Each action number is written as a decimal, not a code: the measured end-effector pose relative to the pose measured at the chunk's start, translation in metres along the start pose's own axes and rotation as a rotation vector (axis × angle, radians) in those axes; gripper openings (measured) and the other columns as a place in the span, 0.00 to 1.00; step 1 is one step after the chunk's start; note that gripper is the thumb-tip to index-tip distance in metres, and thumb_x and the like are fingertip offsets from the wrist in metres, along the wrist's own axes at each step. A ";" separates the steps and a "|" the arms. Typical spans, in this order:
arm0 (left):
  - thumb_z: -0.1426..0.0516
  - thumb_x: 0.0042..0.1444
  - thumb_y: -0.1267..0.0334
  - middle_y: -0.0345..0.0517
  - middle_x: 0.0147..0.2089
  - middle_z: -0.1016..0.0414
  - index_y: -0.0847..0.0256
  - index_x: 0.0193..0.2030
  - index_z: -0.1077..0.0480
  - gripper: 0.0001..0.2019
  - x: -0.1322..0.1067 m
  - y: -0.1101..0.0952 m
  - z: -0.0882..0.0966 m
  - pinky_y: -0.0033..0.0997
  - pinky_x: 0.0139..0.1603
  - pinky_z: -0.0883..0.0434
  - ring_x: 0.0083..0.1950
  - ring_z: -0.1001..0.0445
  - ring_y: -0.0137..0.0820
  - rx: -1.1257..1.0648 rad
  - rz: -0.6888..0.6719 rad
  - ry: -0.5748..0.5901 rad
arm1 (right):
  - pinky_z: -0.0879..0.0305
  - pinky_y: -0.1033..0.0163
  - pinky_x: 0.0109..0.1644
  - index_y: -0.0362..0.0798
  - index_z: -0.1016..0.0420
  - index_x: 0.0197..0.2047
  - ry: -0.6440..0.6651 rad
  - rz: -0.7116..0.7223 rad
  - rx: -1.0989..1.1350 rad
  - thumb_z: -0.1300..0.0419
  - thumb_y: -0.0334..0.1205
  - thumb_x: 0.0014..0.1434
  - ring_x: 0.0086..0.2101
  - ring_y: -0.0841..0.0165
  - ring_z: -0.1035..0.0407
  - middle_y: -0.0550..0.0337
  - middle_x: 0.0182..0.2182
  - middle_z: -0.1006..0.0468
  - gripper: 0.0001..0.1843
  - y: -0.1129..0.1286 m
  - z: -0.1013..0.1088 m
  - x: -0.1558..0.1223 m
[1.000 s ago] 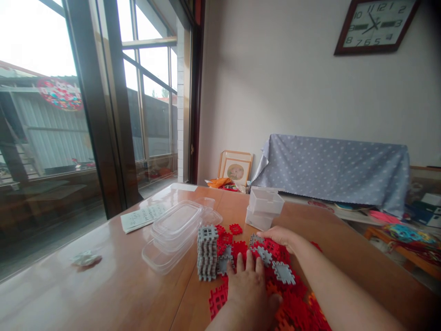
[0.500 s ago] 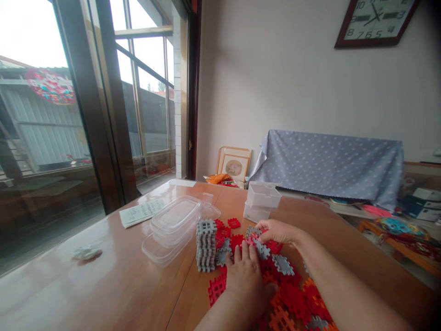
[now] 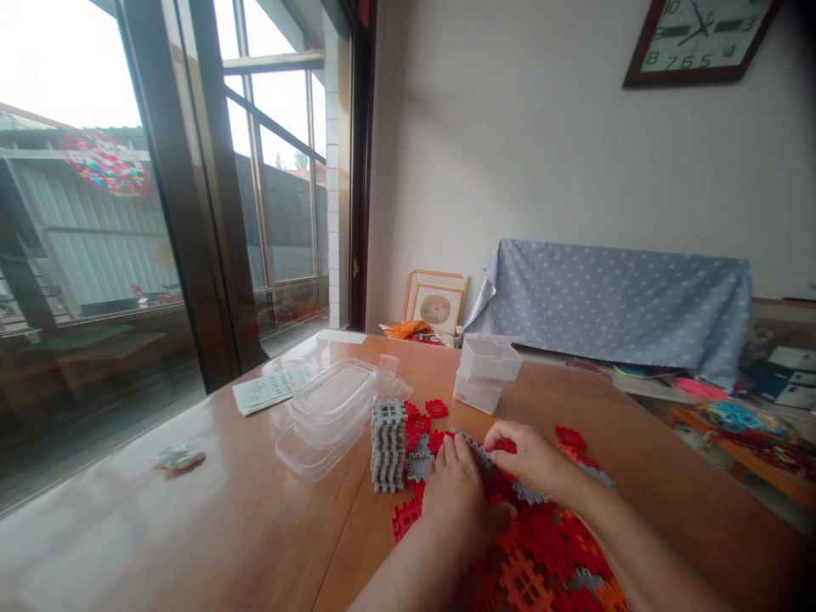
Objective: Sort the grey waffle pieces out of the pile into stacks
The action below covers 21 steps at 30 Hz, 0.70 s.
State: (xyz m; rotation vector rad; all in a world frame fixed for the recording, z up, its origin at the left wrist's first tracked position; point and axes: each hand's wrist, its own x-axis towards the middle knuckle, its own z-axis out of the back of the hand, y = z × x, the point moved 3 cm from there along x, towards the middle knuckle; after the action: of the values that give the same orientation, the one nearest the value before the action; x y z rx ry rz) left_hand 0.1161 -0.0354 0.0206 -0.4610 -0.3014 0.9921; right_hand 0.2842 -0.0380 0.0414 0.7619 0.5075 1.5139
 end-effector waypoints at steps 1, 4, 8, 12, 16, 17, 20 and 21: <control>0.38 0.47 0.44 0.68 0.77 0.52 0.73 0.76 0.55 0.56 0.000 0.000 0.001 0.46 0.74 0.46 0.76 0.49 0.53 -0.005 -0.011 -0.003 | 0.37 0.65 0.38 0.49 0.23 0.32 -0.002 0.020 -0.020 0.40 0.34 0.51 0.34 0.66 0.30 0.62 0.31 0.21 0.05 0.004 -0.001 -0.007; 0.40 0.49 0.55 0.67 0.75 0.47 0.73 0.74 0.51 0.48 0.000 0.002 0.006 0.44 0.73 0.44 0.75 0.44 0.51 0.017 -0.033 -0.001 | 0.37 0.65 0.40 0.50 0.22 0.33 0.022 0.035 -0.024 0.40 0.36 0.54 0.36 0.65 0.29 0.62 0.33 0.20 0.05 0.014 -0.001 -0.025; 0.43 0.49 0.63 0.68 0.73 0.43 0.73 0.71 0.45 0.41 -0.001 0.000 0.014 0.44 0.71 0.42 0.73 0.41 0.50 0.075 -0.022 0.002 | 0.38 0.65 0.36 0.50 0.22 0.33 0.001 -0.001 0.031 0.41 0.42 0.60 0.32 0.66 0.31 0.63 0.29 0.22 0.09 0.018 0.006 -0.031; 0.43 0.51 0.63 0.67 0.74 0.44 0.71 0.70 0.42 0.38 -0.004 -0.004 0.019 0.47 0.71 0.40 0.72 0.39 0.51 0.120 -0.008 -0.002 | 0.36 0.65 0.38 0.48 0.22 0.34 -0.072 -0.025 0.043 0.41 0.44 0.59 0.33 0.66 0.31 0.62 0.30 0.22 0.10 0.008 0.009 -0.010; 0.43 0.52 0.60 0.66 0.74 0.44 0.70 0.71 0.43 0.39 -0.007 -0.006 0.016 0.48 0.69 0.38 0.72 0.38 0.51 0.130 -0.014 0.025 | 0.34 0.64 0.38 0.47 0.21 0.37 -0.044 -0.065 0.019 0.41 0.42 0.57 0.32 0.66 0.29 0.61 0.30 0.20 0.10 -0.002 -0.002 0.026; 0.44 0.52 0.60 0.66 0.74 0.43 0.70 0.72 0.43 0.39 -0.008 -0.006 0.015 0.48 0.69 0.37 0.72 0.38 0.51 0.130 -0.025 0.034 | 0.34 0.64 0.38 0.47 0.21 0.36 -0.027 -0.069 0.010 0.41 0.41 0.56 0.32 0.66 0.29 0.61 0.29 0.20 0.09 -0.003 -0.007 0.036; 0.44 0.54 0.57 0.64 0.74 0.42 0.70 0.72 0.42 0.39 -0.009 -0.007 0.011 0.51 0.70 0.38 0.71 0.38 0.53 0.138 -0.076 0.090 | 0.34 0.64 0.39 0.48 0.21 0.33 0.022 -0.083 -0.029 0.36 0.39 0.50 0.33 0.66 0.28 0.62 0.28 0.21 0.06 -0.003 -0.021 0.062; 0.44 0.54 0.55 0.64 0.74 0.42 0.69 0.72 0.41 0.39 -0.010 -0.007 0.010 0.52 0.70 0.39 0.72 0.39 0.54 0.140 -0.091 0.108 | 0.34 0.64 0.39 0.49 0.22 0.32 0.039 -0.090 -0.044 0.34 0.39 0.48 0.33 0.65 0.27 0.63 0.27 0.21 0.06 -0.004 -0.026 0.069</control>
State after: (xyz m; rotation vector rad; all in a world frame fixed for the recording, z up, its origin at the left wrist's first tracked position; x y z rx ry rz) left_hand 0.1119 -0.0449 0.0325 -0.3686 -0.1530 0.8897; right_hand 0.2698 0.0341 0.0324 0.6681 0.5290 1.4535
